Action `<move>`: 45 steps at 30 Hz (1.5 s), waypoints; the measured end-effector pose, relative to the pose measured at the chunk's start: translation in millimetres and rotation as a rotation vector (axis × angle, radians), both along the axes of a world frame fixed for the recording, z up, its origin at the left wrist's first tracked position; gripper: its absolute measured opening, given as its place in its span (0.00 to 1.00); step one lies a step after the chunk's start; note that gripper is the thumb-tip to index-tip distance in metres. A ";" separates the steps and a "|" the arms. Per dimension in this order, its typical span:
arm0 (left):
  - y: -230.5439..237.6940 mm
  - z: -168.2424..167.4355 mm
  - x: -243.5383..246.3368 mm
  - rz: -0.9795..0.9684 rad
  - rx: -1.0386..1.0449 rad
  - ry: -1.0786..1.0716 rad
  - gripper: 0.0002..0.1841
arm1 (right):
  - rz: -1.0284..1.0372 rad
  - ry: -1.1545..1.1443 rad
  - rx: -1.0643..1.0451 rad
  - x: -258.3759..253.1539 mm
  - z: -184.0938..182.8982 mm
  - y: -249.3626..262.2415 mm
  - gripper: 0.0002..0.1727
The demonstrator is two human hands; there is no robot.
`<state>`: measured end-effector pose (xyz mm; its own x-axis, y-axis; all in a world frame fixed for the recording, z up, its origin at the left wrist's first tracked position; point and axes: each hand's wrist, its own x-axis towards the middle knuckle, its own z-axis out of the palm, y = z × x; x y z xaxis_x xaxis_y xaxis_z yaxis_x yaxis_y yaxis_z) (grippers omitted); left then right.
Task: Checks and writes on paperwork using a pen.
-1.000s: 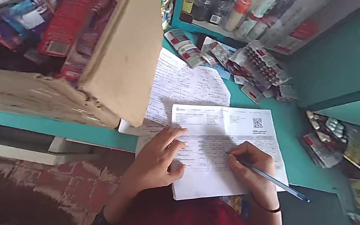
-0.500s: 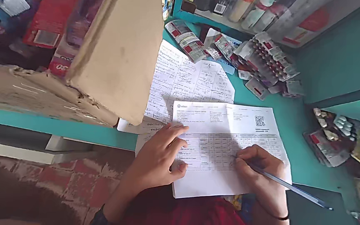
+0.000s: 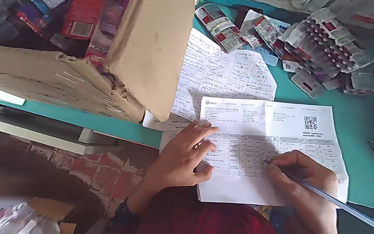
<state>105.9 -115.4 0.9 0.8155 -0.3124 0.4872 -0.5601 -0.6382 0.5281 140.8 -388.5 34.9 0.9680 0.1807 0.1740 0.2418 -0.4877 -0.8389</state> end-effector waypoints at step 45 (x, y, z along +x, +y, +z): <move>-1.1 3.5 1.9 -0.029 0.040 -0.002 0.14 | 0.199 0.040 0.256 -17.7 -0.4 -18.3 0.09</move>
<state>107.8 -116.4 4.4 0.8050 -0.3553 0.4751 -0.5795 -0.6424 0.5014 123.1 -406.9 34.5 0.9251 0.3220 0.2012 0.2759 -0.2061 -0.9388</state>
